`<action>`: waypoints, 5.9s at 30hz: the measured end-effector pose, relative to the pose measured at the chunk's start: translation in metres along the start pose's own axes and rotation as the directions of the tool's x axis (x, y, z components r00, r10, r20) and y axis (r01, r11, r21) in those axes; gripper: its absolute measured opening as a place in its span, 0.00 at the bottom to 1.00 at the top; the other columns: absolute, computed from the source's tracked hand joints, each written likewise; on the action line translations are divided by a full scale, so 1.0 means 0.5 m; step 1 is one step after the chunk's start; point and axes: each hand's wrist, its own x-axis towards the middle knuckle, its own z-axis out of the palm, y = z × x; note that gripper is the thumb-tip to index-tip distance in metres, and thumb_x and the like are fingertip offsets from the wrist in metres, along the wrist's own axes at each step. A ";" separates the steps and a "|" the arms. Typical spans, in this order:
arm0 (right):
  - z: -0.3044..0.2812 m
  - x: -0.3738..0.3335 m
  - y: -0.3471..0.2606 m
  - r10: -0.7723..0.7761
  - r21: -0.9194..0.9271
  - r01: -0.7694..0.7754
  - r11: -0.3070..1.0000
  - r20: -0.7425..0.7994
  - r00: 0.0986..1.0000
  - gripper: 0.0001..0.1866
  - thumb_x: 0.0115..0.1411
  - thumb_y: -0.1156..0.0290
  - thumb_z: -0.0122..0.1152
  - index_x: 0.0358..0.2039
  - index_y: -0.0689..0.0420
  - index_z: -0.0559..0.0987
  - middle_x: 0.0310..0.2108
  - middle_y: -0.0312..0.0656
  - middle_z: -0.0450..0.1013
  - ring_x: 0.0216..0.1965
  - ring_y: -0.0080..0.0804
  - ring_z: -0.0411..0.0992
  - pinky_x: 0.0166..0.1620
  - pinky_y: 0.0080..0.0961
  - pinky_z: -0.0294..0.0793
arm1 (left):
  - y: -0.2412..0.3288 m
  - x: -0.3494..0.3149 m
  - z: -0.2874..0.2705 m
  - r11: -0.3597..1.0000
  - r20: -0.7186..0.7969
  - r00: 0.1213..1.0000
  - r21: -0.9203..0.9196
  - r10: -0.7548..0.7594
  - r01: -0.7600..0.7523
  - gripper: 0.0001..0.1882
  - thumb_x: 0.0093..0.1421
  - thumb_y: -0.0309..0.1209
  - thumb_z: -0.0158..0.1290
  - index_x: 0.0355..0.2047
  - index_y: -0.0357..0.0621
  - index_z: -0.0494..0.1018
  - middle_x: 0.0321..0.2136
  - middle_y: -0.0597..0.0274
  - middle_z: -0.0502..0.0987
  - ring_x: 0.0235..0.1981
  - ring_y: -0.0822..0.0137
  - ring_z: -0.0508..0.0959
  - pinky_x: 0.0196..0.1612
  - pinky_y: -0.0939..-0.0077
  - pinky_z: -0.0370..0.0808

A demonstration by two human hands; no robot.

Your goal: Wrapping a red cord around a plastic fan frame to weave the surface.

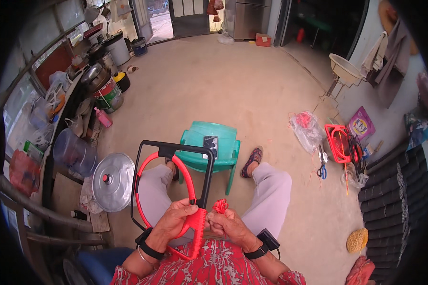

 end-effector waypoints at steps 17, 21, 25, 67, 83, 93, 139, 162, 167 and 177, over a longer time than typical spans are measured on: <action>0.008 -0.070 -0.008 -0.164 0.024 0.162 0.986 0.177 0.970 0.14 0.65 0.60 0.53 0.28 0.57 0.72 0.14 0.26 0.58 0.15 0.13 0.53 0.19 0.16 0.50 | -0.006 -0.095 0.134 0.904 -0.136 0.938 0.341 0.319 -0.258 0.13 0.55 0.24 0.57 0.39 0.31 0.71 0.28 0.48 0.79 0.28 0.57 0.82 0.32 0.60 0.83; 0.010 -0.085 0.026 -0.099 0.024 0.096 0.995 0.211 0.972 0.14 0.65 0.61 0.53 0.27 0.57 0.71 0.13 0.26 0.56 0.15 0.15 0.54 0.21 0.17 0.54 | -0.018 -0.122 0.147 0.880 -0.219 0.880 0.336 0.421 -0.337 0.09 0.56 0.22 0.55 0.37 0.30 0.72 0.27 0.49 0.79 0.27 0.60 0.81 0.35 0.65 0.82; 0.004 -0.089 0.048 -0.062 0.038 0.055 0.998 0.239 0.969 0.14 0.65 0.63 0.52 0.23 0.54 0.68 0.13 0.26 0.55 0.15 0.16 0.55 0.22 0.18 0.56 | -0.028 -0.128 0.132 0.891 -0.274 0.868 0.315 0.415 -0.327 0.10 0.55 0.24 0.56 0.36 0.30 0.72 0.27 0.46 0.78 0.27 0.57 0.81 0.34 0.62 0.82; -0.081 -0.151 0.079 -0.010 0.203 0.030 0.979 -0.100 0.995 0.12 0.63 0.67 0.53 0.25 0.60 0.73 0.12 0.29 0.56 0.14 0.18 0.56 0.20 0.18 0.56 | -0.091 -0.057 0.184 0.938 -0.250 0.947 0.327 0.204 -0.116 0.10 0.57 0.21 0.55 0.39 0.31 0.71 0.28 0.51 0.79 0.28 0.64 0.81 0.34 0.71 0.81; -0.138 -0.142 0.057 -0.020 0.013 0.022 1.000 -0.151 0.988 0.10 0.60 0.67 0.58 0.27 0.60 0.72 0.15 0.30 0.61 0.15 0.19 0.57 0.20 0.19 0.55 | -0.096 -0.040 0.135 0.966 -0.302 0.934 0.227 0.190 -0.123 0.07 0.58 0.23 0.55 0.34 0.33 0.70 0.26 0.51 0.78 0.24 0.63 0.81 0.31 0.68 0.82; -0.144 -0.143 -0.101 -0.346 -0.814 -0.069 0.576 -0.320 0.882 0.15 0.60 0.63 0.51 0.41 0.61 0.68 0.21 0.39 0.66 0.24 0.28 0.60 0.31 0.28 0.63 | -0.104 -0.046 0.108 0.965 -0.342 0.917 0.229 0.205 -0.130 0.12 0.64 0.31 0.47 0.36 0.31 0.69 0.29 0.50 0.78 0.28 0.60 0.81 0.34 0.65 0.81; -0.049 -0.136 -0.040 -0.641 -0.755 0.382 0.533 -0.067 0.764 0.05 0.52 0.77 0.64 0.30 0.62 0.78 0.26 0.39 0.74 0.29 0.27 0.71 0.37 0.22 0.68 | -0.107 -0.049 0.109 0.956 -0.360 0.889 0.029 0.283 -0.292 0.10 0.66 0.32 0.47 0.43 0.40 0.70 0.33 0.59 0.77 0.31 0.73 0.77 0.36 0.79 0.76; -0.036 -0.107 0.015 -0.619 -0.750 0.361 0.554 -0.081 0.781 0.09 0.55 0.76 0.61 0.37 0.61 0.80 0.19 0.32 0.66 0.21 0.18 0.62 0.26 0.18 0.63 | -0.105 -0.055 0.115 0.952 -0.354 0.890 0.005 0.289 -0.307 0.10 0.66 0.32 0.47 0.44 0.40 0.68 0.34 0.55 0.77 0.33 0.66 0.80 0.37 0.72 0.79; -0.034 -0.102 0.031 -0.492 -0.539 0.290 0.791 -0.278 0.825 0.06 0.58 0.73 0.61 0.35 0.61 0.78 0.21 0.31 0.68 0.22 0.16 0.63 0.25 0.14 0.61 | -0.106 -0.054 0.117 0.954 -0.347 0.894 0.005 0.283 -0.300 0.10 0.66 0.32 0.47 0.44 0.41 0.68 0.34 0.55 0.77 0.33 0.66 0.80 0.36 0.73 0.79; -0.048 -0.111 0.031 -0.637 -0.601 0.438 0.668 -0.157 0.755 0.08 0.59 0.70 0.58 0.32 0.63 0.77 0.24 0.35 0.71 0.25 0.20 0.67 0.31 0.18 0.67 | -0.108 -0.054 0.121 0.940 -0.380 0.870 -0.006 0.313 -0.340 0.08 0.66 0.31 0.46 0.42 0.42 0.69 0.33 0.57 0.76 0.32 0.69 0.78 0.35 0.75 0.79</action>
